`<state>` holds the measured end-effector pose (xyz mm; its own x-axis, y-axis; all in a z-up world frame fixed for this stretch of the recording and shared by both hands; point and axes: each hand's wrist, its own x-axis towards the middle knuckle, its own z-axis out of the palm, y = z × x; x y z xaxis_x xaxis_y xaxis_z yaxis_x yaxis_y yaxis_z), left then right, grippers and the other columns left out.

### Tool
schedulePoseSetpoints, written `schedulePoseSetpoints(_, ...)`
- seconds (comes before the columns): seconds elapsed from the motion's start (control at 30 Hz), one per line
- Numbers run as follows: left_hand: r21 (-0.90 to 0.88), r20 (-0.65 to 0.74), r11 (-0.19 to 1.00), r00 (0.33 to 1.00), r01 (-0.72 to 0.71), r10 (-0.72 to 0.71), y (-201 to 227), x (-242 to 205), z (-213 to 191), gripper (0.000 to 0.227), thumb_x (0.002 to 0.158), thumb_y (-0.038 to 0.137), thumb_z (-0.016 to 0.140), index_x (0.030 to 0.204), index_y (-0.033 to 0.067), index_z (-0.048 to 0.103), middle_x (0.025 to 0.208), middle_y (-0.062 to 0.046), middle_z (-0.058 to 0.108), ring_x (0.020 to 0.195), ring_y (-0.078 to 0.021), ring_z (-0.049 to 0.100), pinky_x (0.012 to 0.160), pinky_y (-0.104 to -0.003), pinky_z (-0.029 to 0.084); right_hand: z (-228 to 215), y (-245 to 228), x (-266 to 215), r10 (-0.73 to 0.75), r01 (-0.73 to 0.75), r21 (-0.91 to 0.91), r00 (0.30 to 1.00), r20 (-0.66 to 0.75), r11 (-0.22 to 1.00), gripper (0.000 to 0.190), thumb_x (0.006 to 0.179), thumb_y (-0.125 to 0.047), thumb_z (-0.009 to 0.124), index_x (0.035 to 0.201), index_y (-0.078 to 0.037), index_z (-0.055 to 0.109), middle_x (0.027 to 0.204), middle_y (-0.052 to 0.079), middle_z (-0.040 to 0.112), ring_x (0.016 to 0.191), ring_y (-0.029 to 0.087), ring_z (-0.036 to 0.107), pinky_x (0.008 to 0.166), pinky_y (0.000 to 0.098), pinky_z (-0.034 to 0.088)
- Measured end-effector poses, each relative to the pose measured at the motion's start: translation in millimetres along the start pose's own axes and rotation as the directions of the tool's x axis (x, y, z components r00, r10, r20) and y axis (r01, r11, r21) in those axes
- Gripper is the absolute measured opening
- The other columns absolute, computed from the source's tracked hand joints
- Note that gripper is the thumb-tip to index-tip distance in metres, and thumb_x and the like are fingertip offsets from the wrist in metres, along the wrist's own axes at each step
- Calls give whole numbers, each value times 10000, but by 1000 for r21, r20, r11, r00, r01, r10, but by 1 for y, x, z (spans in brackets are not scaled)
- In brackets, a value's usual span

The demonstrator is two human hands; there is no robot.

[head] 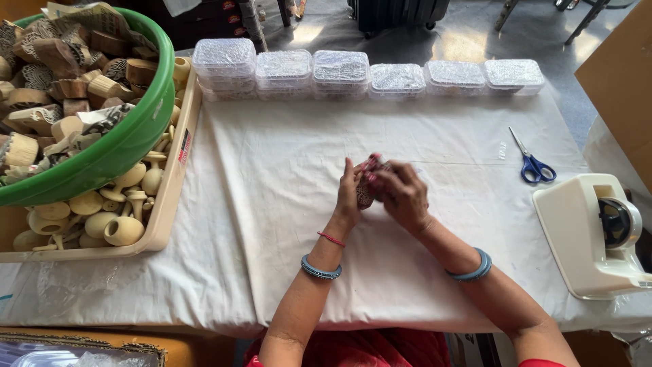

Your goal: The person wraps a stack of small wooden items in bubble wrap and secures it with tape. They then place the wrapped package with others on the table. Next, they pick up a single wooden item and wipe it with a cloth.

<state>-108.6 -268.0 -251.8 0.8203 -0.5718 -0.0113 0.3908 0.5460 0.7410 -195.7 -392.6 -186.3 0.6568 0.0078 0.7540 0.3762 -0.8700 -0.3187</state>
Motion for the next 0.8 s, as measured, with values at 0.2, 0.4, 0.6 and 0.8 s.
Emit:
schedulePoseSetpoints(0.2, 0, -93, 1000, 996, 11, -11, 14, -8, 15, 765, 1044, 634, 226, 1398, 44, 559, 1171, -83, 709, 1024, -141, 712, 842, -278, 628, 3, 1, -2, -25, 24, 88, 1000, 15, 996, 338, 803, -148, 835, 1125, -111, 738, 1169, 113, 674, 957, 270, 705, 739, 393, 603)
schedulePoseSetpoints(0.4, -166, -98, 981, 992, -100, 85, 17, -4, 0, 777, 1091, 623, 212, 1427, 23, 574, 1189, -68, 690, 1001, -97, 699, 891, -246, 635, -5, -26, 9, -267, 256, 114, 959, 97, 960, 335, 759, -193, 858, 1070, -140, 746, 1154, 116, 679, 914, 267, 687, 684, 388, 597)
schedulePoseSetpoints(0.6, -30, 23, 999, 1000, 21, -20, -10, 8, -12, 784, 1138, 626, 228, 1443, -8, 573, 1235, -105, 710, 1010, -112, 693, 828, -248, 590, -3, 17, 4, 82, -83, -12, 994, -69, 996, 295, 897, -154, 842, 1173, -113, 748, 1205, 118, 662, 954, 234, 696, 726, 371, 607)
schedulePoseSetpoints(0.8, -63, -117, 996, 992, -57, 49, 19, -7, 7, 832, 1042, 659, 180, 1470, 26, 510, 1322, -101, 651, 1164, -158, 665, 996, -295, 601, -8, -20, 8, -259, 245, 159, 963, 74, 956, 303, 779, -170, 837, 1064, -139, 741, 1167, 133, 667, 948, 275, 684, 725, 393, 601)
